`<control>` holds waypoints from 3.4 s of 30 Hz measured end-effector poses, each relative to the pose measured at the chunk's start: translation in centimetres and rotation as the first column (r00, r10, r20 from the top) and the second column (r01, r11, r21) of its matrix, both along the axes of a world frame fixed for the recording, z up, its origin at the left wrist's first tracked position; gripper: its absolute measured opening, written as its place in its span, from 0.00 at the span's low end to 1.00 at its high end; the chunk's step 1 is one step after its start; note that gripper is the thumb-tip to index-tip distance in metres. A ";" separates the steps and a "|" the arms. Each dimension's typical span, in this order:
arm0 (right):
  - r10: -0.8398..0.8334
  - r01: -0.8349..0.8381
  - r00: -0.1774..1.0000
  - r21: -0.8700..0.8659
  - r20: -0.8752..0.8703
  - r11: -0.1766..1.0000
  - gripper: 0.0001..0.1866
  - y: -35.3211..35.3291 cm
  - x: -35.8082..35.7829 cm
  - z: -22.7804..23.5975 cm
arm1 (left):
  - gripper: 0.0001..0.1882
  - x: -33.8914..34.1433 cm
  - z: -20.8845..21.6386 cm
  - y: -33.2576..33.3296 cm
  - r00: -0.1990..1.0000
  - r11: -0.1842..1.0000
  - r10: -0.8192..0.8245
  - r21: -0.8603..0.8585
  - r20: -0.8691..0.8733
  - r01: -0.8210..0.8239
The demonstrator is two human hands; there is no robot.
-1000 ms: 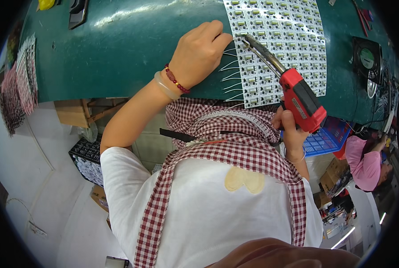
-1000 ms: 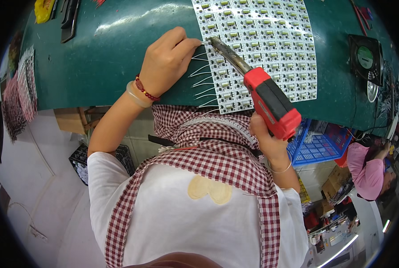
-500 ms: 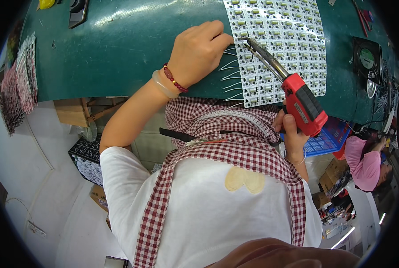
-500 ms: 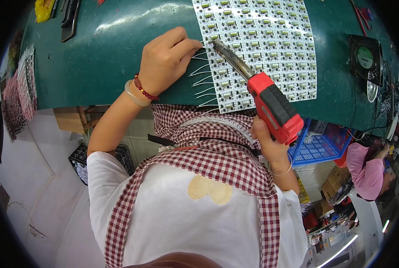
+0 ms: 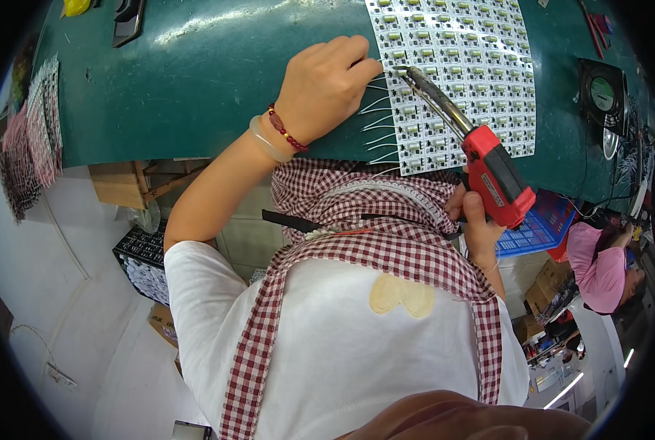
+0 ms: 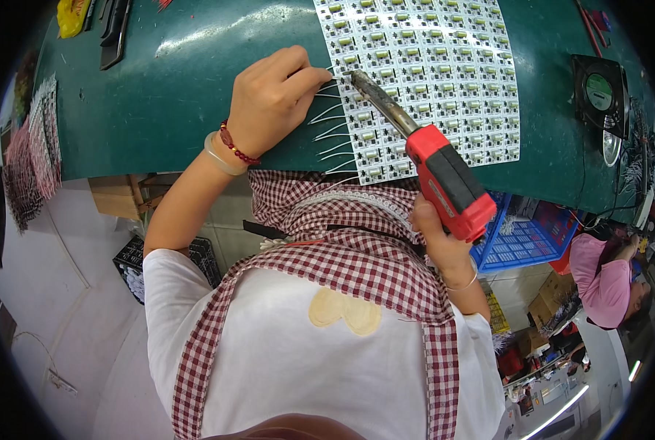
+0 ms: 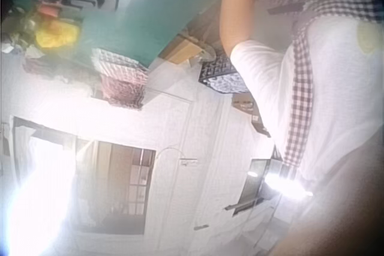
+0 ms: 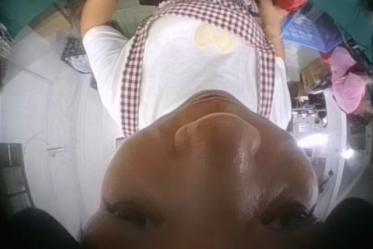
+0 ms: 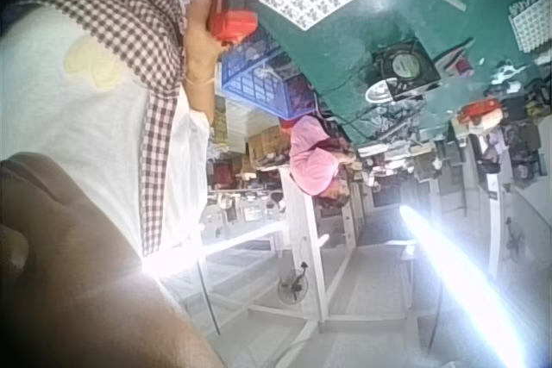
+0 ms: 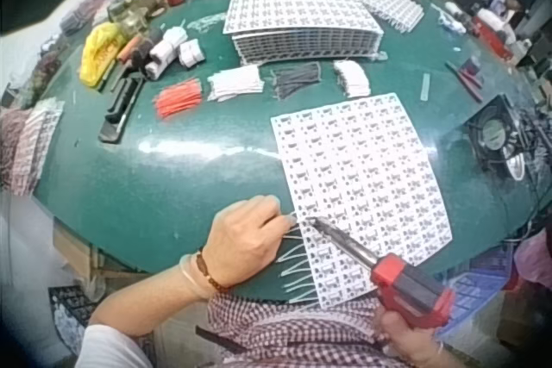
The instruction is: The person positions a circuit board sheet and a bundle of wires on the table, then solders the individual wire leads to the edge of the circuit board using a soldering gun.
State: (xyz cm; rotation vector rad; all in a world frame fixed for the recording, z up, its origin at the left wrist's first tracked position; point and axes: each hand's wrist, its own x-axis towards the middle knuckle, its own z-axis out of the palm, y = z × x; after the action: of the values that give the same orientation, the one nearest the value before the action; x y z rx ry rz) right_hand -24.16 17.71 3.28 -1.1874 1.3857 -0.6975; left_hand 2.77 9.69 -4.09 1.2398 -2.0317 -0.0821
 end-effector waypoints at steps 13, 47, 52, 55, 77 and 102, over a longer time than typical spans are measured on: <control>0.064 -0.063 0.997 -0.030 0.035 0.998 0.24 0.0 0.0 -0.2 | 0.06 0.0 0.1 0.1 1.000 1.000 -0.002 -0.013 0.022 0.002; -0.015 0.015 0.997 0.000 0.079 1.000 0.26 -0.1 0.3 0.2 | 0.08 -0.3 0.5 0.3 0.996 0.999 -0.022 -0.038 0.085 0.025; 0.001 0.004 0.992 -0.038 0.129 0.999 0.26 -0.4 0.3 0.3 | 0.08 -0.3 0.6 0.3 0.994 0.999 -0.016 -0.033 0.109 0.019; 0.007 -0.004 0.997 -0.031 0.081 1.000 0.26 -0.5 0.5 0.5 | 0.07 -0.4 0.7 0.4 0.991 0.999 -0.008 -0.033 0.131 0.012; 0.017 -0.001 0.984 -0.090 0.180 0.996 0.25 -3.7 0.6 0.9 | 0.10 3.7 3.9 -0.8 0.996 0.991 -0.052 0.129 0.073 0.042; 0.030 -0.028 0.999 -0.065 0.028 0.997 0.20 -3.3 1.7 0.7 | 0.12 1.4 0.4 -1.8 0.997 0.997 -0.075 0.023 0.012 0.074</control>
State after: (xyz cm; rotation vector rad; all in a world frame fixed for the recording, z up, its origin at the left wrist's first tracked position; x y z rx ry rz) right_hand -22.47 14.41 4.01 -1.2409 1.3277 -0.7415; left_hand 4.18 7.87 -3.73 1.1813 -2.0939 -0.1331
